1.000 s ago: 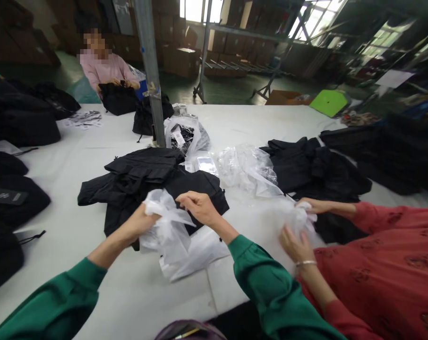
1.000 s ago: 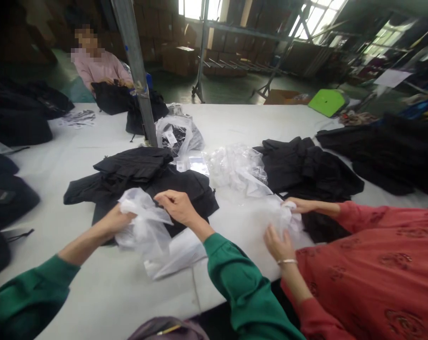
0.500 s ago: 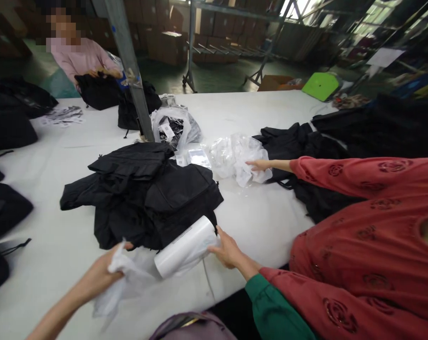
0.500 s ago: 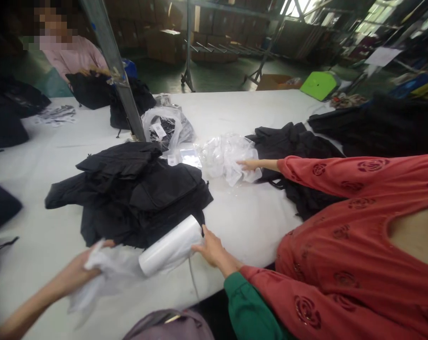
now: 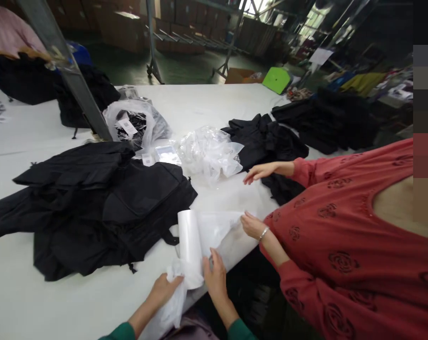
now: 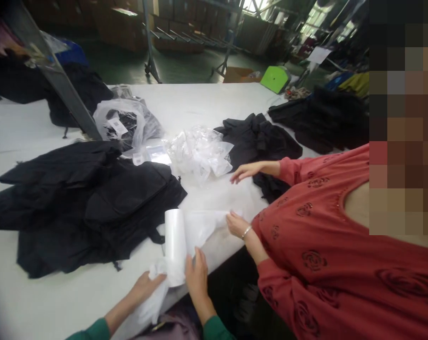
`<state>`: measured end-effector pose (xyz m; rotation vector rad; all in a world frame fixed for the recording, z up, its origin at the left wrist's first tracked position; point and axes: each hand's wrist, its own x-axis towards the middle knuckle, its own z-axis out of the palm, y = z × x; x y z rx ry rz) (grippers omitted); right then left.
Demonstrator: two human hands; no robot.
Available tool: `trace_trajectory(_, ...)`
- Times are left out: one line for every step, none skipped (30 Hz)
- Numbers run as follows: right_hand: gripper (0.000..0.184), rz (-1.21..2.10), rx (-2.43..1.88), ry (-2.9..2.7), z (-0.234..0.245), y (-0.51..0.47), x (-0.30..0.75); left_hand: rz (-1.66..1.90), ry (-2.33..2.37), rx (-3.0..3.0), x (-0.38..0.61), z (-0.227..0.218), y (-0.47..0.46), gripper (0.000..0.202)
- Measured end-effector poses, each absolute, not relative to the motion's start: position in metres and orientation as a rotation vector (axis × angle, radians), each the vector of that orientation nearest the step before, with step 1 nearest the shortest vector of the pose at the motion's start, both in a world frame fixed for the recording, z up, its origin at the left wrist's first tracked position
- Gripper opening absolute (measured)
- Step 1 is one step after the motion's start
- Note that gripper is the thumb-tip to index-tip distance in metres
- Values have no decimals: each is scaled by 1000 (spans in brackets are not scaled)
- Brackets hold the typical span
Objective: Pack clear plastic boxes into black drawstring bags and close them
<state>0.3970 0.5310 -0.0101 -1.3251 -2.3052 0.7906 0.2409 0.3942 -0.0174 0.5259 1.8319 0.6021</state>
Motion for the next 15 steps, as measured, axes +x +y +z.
trace_trajectory(40,699,-1350,-2269,-8,542,395,597,1850,532,249,-18,403,45)
trace_trajectory(39,598,-1360,-2239,-4,557,393,604,1882,557,254,-18,411,45)
trace_trajectory(38,496,-1358,-2223,2,575,392,622,1930,617,257,-14,420,47)
trace_trajectory(37,401,-1347,-2219,9,595,392,640,1980,720,257,-9,430,50)
trace_trajectory(36,316,-1338,-2223,16,616,393,639,2019,866,257,-2,442,55)
trace_trajectory(36,246,-1335,-2233,22,636,394,608,2034,1046,255,7,456,61)
trace_trajectory(37,196,-1344,-2247,26,655,396,550,2018,1247,254,16,473,70)
trace_trajectory(39,162,-1372,-2254,26,673,399,469,1967,1438,253,25,491,80)
trace_trajectory(41,142,-1417,-2260,25,688,400,376,1896,1591,254,33,511,89)
trace_trajectory(44,136,-1470,-2264,20,701,402,276,1831,1705,255,39,531,94)
trace_trajectory(47,145,-1519,-2267,14,710,403,185,1786,1780,257,43,550,92)
trace_trajectory(49,174,-1556,-2264,6,717,405,109,1761,1820,258,44,566,83)
trace_trajectory(49,215,-1578,-2257,-2,721,406,48,1760,1831,260,44,579,70)
trace_trajectory(50,260,-1586,-2245,-11,722,408,6,1773,1825,261,43,586,55)
trace_trajectory(49,301,-1588,-2228,-19,722,411,-19,1795,1811,262,40,589,44)
